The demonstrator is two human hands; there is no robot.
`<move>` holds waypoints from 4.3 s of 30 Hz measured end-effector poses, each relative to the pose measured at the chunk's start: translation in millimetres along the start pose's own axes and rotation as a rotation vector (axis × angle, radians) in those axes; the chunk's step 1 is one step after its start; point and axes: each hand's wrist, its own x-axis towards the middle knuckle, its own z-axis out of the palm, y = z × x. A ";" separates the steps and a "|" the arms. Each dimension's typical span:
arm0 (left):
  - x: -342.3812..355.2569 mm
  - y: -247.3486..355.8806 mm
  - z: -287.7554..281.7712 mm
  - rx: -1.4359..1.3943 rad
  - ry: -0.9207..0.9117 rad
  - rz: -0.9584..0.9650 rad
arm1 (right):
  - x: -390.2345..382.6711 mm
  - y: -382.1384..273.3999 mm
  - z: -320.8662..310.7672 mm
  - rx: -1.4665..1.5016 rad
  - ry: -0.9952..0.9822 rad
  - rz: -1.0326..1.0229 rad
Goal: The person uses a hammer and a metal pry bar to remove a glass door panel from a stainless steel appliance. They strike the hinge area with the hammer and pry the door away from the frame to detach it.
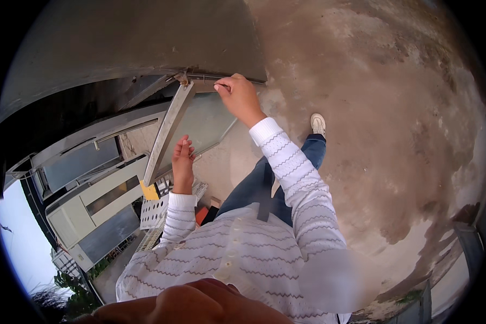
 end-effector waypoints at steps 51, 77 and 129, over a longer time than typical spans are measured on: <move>58.8 -37.2 -43.1 1.325 0.661 0.485 | 94.1 64.4 58.1 0.196 -0.216 -0.467; 7.5 -40.8 -40.4 1.521 0.647 0.526 | 100.0 8.4 27.1 -0.407 -0.310 -0.651; -33.1 -32.5 -14.1 0.926 0.759 0.334 | 116.8 -62.9 46.3 -1.127 -0.644 -0.925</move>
